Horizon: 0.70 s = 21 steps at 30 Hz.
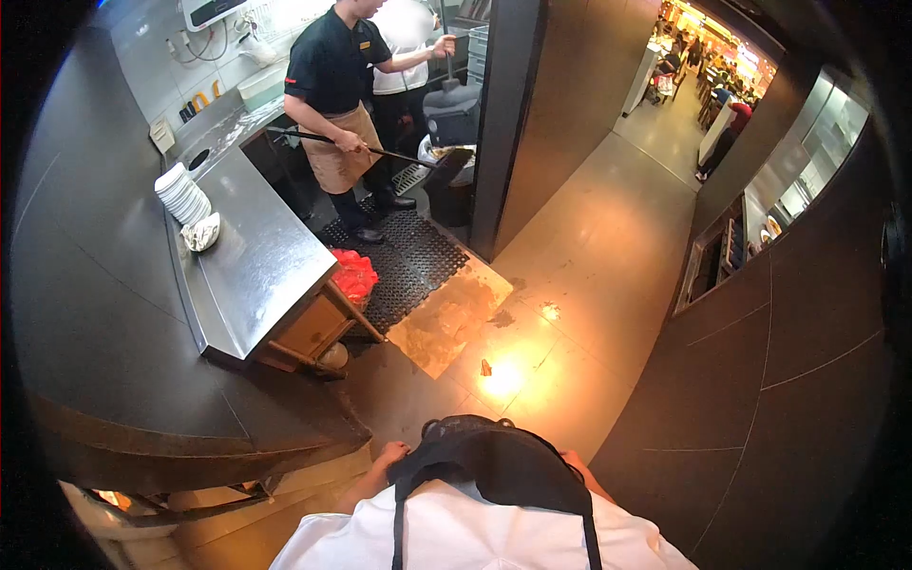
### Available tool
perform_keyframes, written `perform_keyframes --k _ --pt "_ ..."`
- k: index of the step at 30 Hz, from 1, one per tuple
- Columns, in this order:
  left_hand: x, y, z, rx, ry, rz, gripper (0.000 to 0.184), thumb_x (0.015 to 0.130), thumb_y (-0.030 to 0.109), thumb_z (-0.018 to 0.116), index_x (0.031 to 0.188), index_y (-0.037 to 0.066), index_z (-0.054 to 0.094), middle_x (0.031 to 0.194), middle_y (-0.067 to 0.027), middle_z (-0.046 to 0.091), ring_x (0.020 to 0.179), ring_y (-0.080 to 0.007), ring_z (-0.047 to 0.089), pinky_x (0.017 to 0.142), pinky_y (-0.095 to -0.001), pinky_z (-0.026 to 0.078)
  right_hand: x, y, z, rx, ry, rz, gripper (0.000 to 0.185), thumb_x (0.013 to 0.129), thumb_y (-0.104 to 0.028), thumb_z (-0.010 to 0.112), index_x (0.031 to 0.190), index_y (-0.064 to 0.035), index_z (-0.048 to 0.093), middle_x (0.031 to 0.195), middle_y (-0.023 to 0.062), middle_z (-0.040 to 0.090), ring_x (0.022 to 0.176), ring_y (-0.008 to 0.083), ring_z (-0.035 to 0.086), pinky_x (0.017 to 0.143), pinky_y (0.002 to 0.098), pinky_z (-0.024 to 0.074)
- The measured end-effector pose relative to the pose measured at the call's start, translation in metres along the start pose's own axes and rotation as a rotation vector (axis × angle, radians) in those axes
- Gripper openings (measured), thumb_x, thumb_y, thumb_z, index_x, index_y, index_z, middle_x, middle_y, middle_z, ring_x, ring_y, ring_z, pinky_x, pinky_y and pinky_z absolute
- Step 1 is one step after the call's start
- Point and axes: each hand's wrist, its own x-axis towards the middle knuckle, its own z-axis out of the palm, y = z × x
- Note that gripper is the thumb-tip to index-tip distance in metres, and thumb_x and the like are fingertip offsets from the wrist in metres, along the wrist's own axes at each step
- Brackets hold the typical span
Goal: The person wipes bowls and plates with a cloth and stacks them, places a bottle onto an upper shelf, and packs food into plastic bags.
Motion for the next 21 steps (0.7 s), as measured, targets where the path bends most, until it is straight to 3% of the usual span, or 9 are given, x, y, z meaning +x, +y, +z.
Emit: perform_keyframes --k 4,7,13,16,19,21 --pt "0.008 0.010 -0.002 0.000 0.038 0.087 0.034 0.089 0.038 0.063 0.106 0.011 0.076 0.093 -0.0089 0.076 0.088 -0.0244 0.073 0.079 -0.0397 0.056 -0.040 -0.040 -0.007 0.042 0.008 0.077 0.026 0.091 -0.023 0.070 0.100 0.0010 0.075 0.078 0.0072 0.068 0.071 0.0177 0.059 0.065 0.0362 0.0474" --pt "-0.001 0.028 -0.012 -0.245 0.002 0.132 0.026 0.091 0.029 0.064 0.097 0.006 0.075 0.086 -0.0101 0.075 0.076 -0.0199 0.072 0.066 -0.0363 0.056 -0.054 -0.051 -0.010 0.031 0.017 0.049 0.026 0.092 -0.022 0.070 0.101 0.0021 0.074 0.078 0.0067 0.067 0.069 0.0169 0.057 0.063 0.0358 0.0463" --pt "-0.005 0.047 -0.024 -0.329 -0.013 0.005 0.020 0.092 0.023 0.065 0.100 0.006 0.072 0.082 -0.0094 0.073 0.062 -0.0191 0.067 0.053 -0.0332 0.051 -0.044 -0.033 -0.002 0.117 0.035 0.066 0.028 0.091 -0.022 0.071 0.107 0.0011 0.075 0.084 0.0065 0.070 0.071 0.0157 0.059 0.065 0.0347 0.0477" --pt "-0.001 0.043 -0.026 -0.237 -0.014 -0.018 0.030 0.091 0.032 0.062 0.104 0.009 0.077 0.097 -0.0122 0.076 0.090 -0.0255 0.072 0.082 -0.0385 0.054 -0.046 -0.043 -0.002 0.065 0.043 0.101 0.030 0.090 -0.022 0.071 0.109 0.0009 0.074 0.087 0.0068 0.071 0.074 0.0159 0.061 0.067 0.0340 0.0484" --pt "-0.001 0.044 -0.027 -0.376 -0.016 -0.063 0.023 0.094 0.025 0.063 0.103 0.006 0.071 0.082 -0.0098 0.072 0.060 -0.0196 0.066 0.051 -0.0340 0.051 -0.044 -0.042 0.001 0.091 0.037 0.130 0.031 0.090 -0.023 0.072 0.109 0.0011 0.074 0.089 0.0071 0.071 0.077 0.0167 0.062 0.069 0.0342 0.0487" --pt "0.001 0.043 -0.029 -0.377 -0.029 -0.064 0.023 0.095 0.025 0.063 0.104 0.006 0.071 0.082 -0.0097 0.072 0.060 -0.0196 0.067 0.051 -0.0336 0.051 -0.030 -0.025 0.008 0.160 0.015 0.073 0.032 0.090 -0.025 0.072 0.108 0.0011 0.075 0.089 0.0070 0.071 0.077 0.0173 0.062 0.070 0.0348 0.0488"
